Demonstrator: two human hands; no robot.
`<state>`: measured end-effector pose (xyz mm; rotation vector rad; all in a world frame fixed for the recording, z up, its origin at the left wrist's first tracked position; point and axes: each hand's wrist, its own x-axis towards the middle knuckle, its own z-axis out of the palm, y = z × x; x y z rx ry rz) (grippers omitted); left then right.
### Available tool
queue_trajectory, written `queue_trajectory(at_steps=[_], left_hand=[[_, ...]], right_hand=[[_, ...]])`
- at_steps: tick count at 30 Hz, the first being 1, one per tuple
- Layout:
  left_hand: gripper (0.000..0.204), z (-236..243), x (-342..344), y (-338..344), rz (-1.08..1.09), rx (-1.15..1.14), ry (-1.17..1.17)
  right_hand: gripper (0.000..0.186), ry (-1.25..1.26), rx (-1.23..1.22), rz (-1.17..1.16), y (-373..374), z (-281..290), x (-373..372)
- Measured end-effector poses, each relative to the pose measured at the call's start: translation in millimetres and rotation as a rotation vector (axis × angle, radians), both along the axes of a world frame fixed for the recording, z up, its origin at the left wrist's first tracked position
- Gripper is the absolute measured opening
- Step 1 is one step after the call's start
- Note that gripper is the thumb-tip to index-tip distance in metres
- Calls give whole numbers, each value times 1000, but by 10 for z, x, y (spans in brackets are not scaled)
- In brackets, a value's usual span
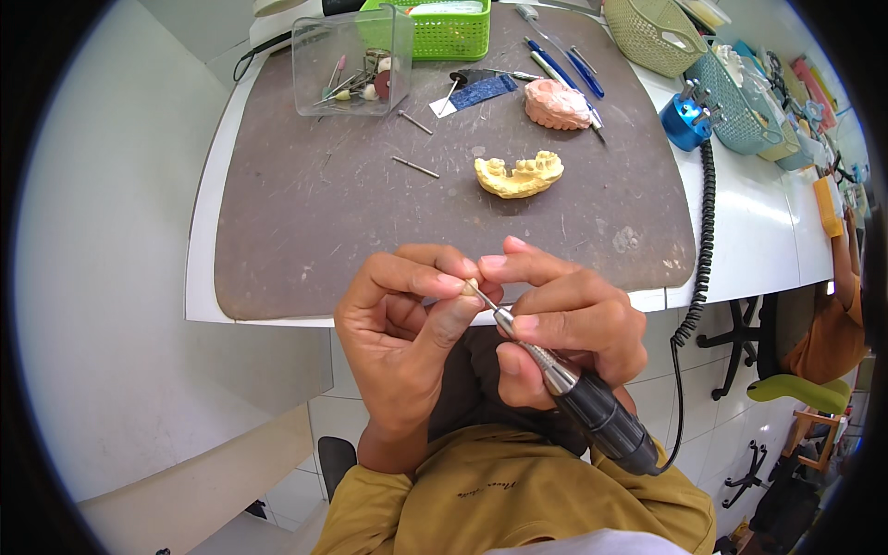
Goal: The person uses a rotary tool to polish a small dental crown held in their fingers, then selects a new bit from a container, inserts it into the tool, and checks the crown against a dental model.
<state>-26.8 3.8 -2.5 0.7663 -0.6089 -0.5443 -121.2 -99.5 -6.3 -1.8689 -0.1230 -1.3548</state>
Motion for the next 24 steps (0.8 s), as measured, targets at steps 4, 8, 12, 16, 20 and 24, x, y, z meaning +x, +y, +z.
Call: queue_trajectory(at_steps=[4, 8, 12, 16, 20, 24], left_hand=[[17, -3, 3, -8, 6, 0, -8], [16, -6, 8, -3, 6, 10, -5], [14, -1, 14, -1, -1, 27, 2], [14, 13, 14, -8, -6, 32, 7], [14, 6, 20, 4, -12, 30, 27], [14, 22, 15, 0, -10, 46, 32]], right_hand=[[24, -5, 52, -1, 31, 40, 4], [26, -13, 90, 2, 40, 46, 5], [26, -43, 129, 10, 44, 27, 13], [25, -17, 91, -7, 38, 53, 4], [26, 17, 41, 8, 25, 73, -12], [25, 7, 75, -11, 20, 77, 0]])
